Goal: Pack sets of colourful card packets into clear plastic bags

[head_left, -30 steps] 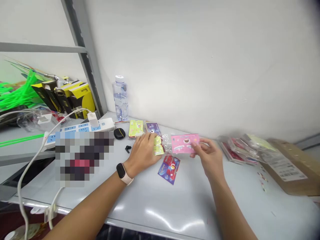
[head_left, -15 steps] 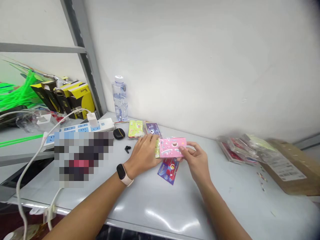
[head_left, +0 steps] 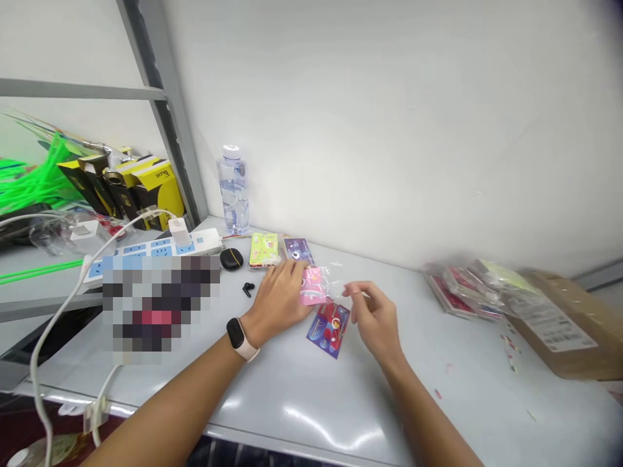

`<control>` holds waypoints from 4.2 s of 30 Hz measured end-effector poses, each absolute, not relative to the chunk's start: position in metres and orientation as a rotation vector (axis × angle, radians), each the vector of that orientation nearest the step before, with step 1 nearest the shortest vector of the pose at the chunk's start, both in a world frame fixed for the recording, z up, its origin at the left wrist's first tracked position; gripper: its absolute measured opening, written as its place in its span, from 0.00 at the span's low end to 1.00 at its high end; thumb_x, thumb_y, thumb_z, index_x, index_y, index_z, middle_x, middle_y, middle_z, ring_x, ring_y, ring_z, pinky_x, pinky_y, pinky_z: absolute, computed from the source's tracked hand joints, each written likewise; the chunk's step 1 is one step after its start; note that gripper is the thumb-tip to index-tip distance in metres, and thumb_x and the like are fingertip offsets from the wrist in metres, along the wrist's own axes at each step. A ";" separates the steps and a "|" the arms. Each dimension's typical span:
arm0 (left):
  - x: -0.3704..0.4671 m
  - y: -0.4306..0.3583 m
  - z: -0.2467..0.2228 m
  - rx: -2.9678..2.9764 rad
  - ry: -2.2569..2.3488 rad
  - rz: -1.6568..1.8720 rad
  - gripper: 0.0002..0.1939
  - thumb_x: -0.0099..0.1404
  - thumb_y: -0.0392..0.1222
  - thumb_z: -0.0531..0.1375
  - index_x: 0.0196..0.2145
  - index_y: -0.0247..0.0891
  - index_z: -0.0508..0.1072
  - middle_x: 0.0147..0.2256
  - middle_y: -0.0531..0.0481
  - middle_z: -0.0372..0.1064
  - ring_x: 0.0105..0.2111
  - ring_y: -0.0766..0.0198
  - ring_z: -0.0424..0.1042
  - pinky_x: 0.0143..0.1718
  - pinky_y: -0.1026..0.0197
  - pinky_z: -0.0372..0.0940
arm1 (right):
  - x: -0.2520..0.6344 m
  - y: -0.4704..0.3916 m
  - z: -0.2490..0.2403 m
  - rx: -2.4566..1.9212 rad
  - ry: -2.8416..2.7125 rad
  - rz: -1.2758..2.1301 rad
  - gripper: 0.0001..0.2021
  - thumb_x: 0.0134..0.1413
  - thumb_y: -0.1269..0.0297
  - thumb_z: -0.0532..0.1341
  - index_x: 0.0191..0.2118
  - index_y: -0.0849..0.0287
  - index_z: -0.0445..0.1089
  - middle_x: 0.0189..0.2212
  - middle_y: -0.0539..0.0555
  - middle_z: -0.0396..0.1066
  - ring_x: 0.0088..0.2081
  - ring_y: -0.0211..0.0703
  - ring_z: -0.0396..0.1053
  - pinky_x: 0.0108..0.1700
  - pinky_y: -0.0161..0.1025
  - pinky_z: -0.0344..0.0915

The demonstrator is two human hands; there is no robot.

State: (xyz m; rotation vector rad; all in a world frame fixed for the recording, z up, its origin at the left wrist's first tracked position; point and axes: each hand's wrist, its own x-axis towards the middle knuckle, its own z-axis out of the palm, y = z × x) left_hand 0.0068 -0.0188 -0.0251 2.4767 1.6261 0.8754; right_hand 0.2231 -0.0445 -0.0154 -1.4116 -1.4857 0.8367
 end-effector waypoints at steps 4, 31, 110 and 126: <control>0.003 -0.015 -0.026 2.409 1.722 0.924 0.23 0.66 0.47 0.66 0.55 0.39 0.66 0.49 0.39 0.73 0.51 0.43 0.74 0.52 0.43 0.69 | 0.240 -0.035 -0.013 -1.566 -1.559 0.750 0.19 0.65 0.41 0.61 0.39 0.54 0.73 0.36 0.55 0.77 0.23 0.40 0.63 0.29 0.43 0.61; -0.002 -0.013 -0.018 2.331 1.732 0.865 0.31 0.59 0.51 0.76 0.54 0.42 0.69 0.47 0.44 0.77 0.47 0.46 0.78 0.46 0.48 0.72 | 0.262 -0.036 0.019 -1.185 -1.507 1.331 0.19 0.51 0.48 0.77 0.40 0.55 0.75 0.33 0.52 0.80 0.27 0.43 0.74 0.34 0.44 0.72; 0.012 -0.013 -0.022 1.370 0.743 1.016 0.24 0.64 0.53 0.73 0.49 0.38 0.72 0.50 0.41 0.78 0.51 0.53 0.80 0.52 0.49 0.76 | 0.229 -0.035 -0.027 -1.085 -1.585 0.793 0.16 0.70 0.50 0.62 0.53 0.54 0.77 0.46 0.57 0.81 0.47 0.50 0.79 0.52 0.49 0.76; 0.003 -0.017 -0.004 1.611 0.711 1.142 0.14 0.74 0.47 0.62 0.33 0.40 0.82 0.55 0.41 0.78 0.58 0.49 0.76 0.57 0.45 0.72 | 0.229 -0.042 -0.024 -0.841 -1.569 0.592 0.13 0.68 0.68 0.61 0.38 0.48 0.84 0.49 0.56 0.83 0.51 0.51 0.80 0.50 0.51 0.78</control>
